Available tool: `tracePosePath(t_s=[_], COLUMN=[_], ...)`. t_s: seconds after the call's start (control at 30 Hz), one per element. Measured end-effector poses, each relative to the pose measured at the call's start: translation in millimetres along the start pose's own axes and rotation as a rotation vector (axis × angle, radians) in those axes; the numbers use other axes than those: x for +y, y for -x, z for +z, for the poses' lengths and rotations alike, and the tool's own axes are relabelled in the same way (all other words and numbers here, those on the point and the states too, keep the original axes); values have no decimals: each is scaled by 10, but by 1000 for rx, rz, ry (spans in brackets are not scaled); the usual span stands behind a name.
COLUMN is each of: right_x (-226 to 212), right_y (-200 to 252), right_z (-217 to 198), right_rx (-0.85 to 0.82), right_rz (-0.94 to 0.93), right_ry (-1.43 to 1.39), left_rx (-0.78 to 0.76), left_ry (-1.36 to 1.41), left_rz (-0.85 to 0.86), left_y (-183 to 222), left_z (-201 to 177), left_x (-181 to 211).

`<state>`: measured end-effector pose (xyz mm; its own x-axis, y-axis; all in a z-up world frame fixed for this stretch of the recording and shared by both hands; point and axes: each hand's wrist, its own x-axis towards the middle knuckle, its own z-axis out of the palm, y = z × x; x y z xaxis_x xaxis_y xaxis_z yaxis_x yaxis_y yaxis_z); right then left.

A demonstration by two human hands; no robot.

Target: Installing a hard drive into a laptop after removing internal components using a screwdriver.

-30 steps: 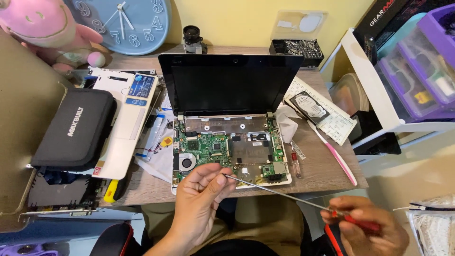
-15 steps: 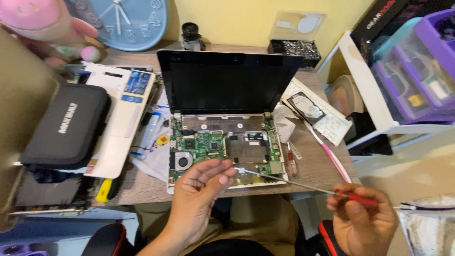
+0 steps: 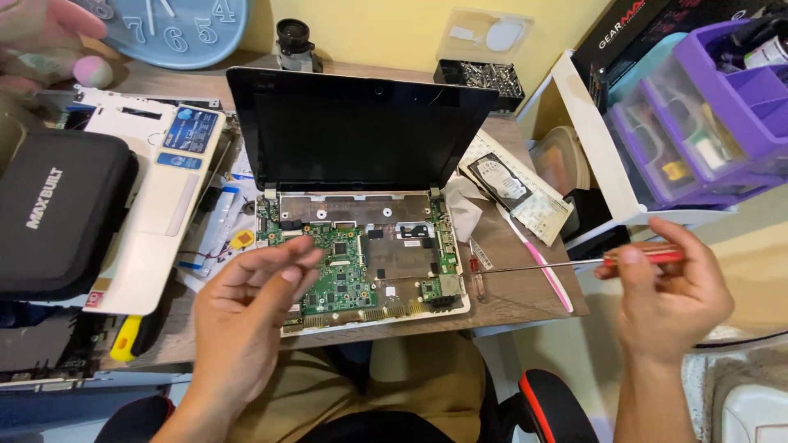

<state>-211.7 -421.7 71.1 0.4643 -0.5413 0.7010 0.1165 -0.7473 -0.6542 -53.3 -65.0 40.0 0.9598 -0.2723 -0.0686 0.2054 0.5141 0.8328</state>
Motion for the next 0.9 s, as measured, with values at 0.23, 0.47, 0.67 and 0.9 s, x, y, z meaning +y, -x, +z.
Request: tracePosePath(t_s=[0.23, 0.47, 0.67, 0.9], right_x=[-36, -59, -14, -2], right_y=[-27, -50, -66, -70], right_z=[140, 185, 191, 184], right_rx=[-58, -77, -93, -113], right_rz=[-52, -54, -61, -91], right_ry=[-20, 19, 48, 102], left_rx=[16, 13, 23, 29], left_ry=[-18, -12, -1, 2], left_rz=[59, 59, 67, 77], left_y=[-17, -18, -33, -43], left_z=[-5, -18, -31, -52], left_x=[25, 8, -7, -9])
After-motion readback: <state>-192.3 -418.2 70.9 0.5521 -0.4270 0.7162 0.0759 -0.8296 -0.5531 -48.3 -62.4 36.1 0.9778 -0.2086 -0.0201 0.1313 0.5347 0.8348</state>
